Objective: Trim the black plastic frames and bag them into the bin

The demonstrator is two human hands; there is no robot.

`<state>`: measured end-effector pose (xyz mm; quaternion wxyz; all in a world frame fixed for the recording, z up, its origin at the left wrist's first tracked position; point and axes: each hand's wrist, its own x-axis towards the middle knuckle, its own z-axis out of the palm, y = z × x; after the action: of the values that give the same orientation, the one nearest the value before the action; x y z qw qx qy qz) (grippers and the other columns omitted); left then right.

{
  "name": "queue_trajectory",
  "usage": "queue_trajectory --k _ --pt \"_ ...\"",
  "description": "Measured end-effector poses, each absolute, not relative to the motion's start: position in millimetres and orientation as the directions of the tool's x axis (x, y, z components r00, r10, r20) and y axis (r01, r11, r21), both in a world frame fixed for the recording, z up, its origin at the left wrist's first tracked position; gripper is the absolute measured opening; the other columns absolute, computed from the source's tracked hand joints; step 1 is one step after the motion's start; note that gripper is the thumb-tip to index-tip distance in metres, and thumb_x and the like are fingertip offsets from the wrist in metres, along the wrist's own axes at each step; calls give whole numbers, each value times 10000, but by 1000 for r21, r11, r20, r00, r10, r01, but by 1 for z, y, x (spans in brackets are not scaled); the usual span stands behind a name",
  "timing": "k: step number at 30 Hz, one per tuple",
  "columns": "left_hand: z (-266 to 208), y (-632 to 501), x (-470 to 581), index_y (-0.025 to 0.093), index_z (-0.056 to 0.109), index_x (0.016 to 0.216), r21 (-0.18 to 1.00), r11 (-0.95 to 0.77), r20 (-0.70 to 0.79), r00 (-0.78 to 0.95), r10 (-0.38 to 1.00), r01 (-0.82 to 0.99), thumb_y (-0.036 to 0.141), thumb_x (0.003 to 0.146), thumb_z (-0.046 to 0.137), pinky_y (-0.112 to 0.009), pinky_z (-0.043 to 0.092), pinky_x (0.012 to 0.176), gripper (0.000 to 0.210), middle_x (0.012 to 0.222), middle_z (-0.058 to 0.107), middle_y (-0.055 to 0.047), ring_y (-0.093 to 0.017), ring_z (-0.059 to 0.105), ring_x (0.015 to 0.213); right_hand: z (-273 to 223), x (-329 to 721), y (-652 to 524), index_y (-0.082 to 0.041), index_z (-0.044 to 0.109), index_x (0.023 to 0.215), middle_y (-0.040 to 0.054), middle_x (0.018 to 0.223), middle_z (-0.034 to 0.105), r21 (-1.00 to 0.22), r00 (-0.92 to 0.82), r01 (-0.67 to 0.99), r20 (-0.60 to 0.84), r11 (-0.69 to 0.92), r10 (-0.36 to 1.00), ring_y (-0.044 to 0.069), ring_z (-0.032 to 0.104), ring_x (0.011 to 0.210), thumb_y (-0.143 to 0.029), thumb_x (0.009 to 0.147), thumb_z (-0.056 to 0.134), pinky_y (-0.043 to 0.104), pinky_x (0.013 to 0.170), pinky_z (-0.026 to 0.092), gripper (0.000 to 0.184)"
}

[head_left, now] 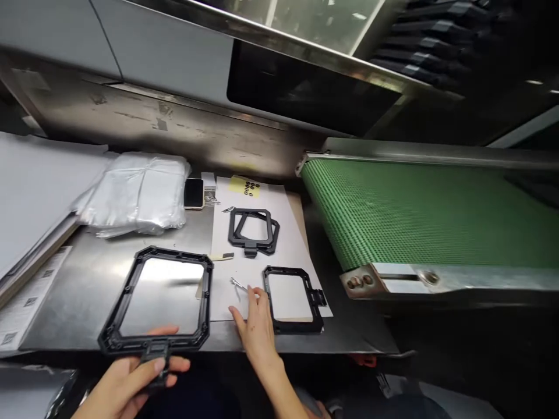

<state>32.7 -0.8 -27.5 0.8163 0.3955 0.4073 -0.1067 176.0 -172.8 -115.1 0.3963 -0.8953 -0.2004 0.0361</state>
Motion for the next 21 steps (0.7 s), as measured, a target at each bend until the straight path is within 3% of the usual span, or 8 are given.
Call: queue_trajectory --k 3,7,10,14,17,19,21 --pt "-14 -2 35 81 308 1245 608 621 -687 720 98 495 320 689 627 -253 421 771 685 867 695 -98 -177 578 835 -128 183 -162 -78 518 1055 213 1061 442 -714 933 314 111 -625 342 346 397 1018 -425 793 412 541 840 331 447" --pt "-6 0 32 101 394 1196 724 528 -544 838 42 444 391 664 634 -298 429 724 651 824 689 -99 -181 573 721 -135 185 -160 -140 574 901 173 967 510 -751 956 251 96 -611 276 329 435 971 -482 747 452 534 818 341 395" --pt "-8 2 26 155 423 1184 773 488 -462 887 -5 405 419 666 626 -301 445 642 616 810 690 -82 -183 587 665 -124 185 -169 -142 547 879 115 788 566 -817 977 150 36 -557 210 253 531 757 -486 718 495 478 729 412 384" --pt "-5 5 21 224 404 1224 782 445 -451 889 -79 436 392 695 607 -293 448 657 591 816 691 -47 -194 610 718 -80 176 -186 -147 506 954 24 604 546 -922 979 21 -60 -388 195 148 521 513 -458 788 419 326 524 466 364" --pt "-2 5 20 249 438 1211 775 442 -458 883 -100 452 340 694 618 -310 462 729 555 924 681 -47 -209 628 764 -32 163 -194 -187 572 943 16 569 563 -957 939 71 -32 -281 343 144 533 486 -400 764 501 294 490 466 287" --pt "0 2 19 274 507 1152 786 445 -454 889 -57 430 258 672 641 -325 440 828 499 1033 652 -31 -238 603 906 -5 155 -193 -225 604 930 29 615 589 -942 826 245 80 -228 557 152 553 519 -307 724 579 275 487 467 223" --pt "1 -4 17 301 572 1074 785 468 -475 880 32 406 208 622 668 -334 420 876 471 1070 637 -2 -261 551 1011 14 150 -189 -256 584 981 31 670 597 -876 635 447 166 -183 755 151 558 557 -231 690 621 254 498 469 295"
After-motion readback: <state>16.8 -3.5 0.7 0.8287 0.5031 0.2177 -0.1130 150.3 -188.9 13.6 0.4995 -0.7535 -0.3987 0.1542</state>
